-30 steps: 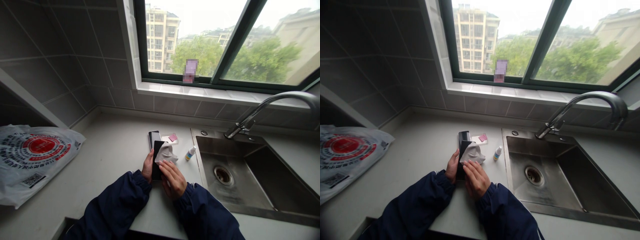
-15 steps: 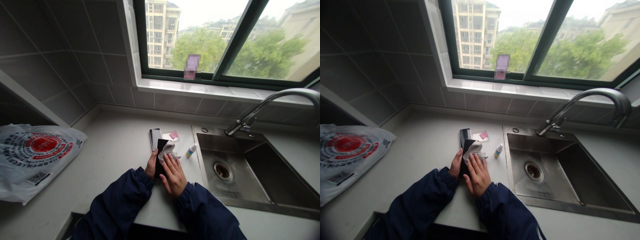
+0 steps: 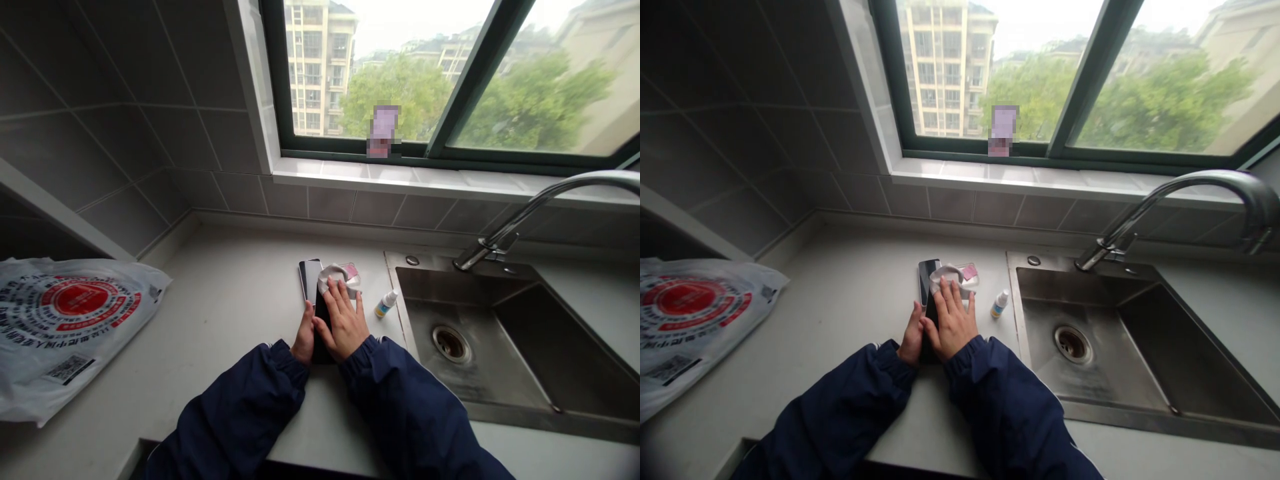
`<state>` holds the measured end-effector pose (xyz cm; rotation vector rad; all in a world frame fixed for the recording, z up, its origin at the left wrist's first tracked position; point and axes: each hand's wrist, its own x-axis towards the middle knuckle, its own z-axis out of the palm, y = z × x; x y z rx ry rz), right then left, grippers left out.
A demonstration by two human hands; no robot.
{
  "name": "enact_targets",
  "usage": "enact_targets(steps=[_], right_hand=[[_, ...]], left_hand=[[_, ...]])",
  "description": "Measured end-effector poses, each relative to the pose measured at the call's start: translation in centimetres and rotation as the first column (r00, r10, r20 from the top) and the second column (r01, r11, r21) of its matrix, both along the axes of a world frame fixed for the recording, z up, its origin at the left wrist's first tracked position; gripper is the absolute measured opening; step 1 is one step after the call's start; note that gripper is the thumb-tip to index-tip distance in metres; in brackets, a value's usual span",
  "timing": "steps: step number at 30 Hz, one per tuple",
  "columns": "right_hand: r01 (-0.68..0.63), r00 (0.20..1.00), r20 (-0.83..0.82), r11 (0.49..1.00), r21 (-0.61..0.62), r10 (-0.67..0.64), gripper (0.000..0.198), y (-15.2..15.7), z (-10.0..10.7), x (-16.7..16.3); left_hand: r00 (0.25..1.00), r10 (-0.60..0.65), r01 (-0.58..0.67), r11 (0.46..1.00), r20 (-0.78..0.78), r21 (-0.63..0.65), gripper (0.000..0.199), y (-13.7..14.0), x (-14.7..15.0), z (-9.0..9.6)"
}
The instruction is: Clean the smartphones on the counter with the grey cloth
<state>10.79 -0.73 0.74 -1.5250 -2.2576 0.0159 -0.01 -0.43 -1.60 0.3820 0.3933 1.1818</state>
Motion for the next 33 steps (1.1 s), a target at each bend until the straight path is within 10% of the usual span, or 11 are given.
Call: enact_targets(steps=[24,33], right_hand=[[-0.132,0.99,0.056,0.989,0.066,0.129,0.059,-9.8,-1.5,0.5],[-0.166,0.976,-0.115,0.971,0.17,0.186,0.066,-8.2,-1.4,0.4]], left_hand=[[0.986,-0.162,0.154,0.97,-0.032,-0.187,0.092,-0.4,-0.9,1.1],[0.988,-0.116,0.096,0.979,-0.099,-0.182,0.093,-0.2,-0.8,1.1]])
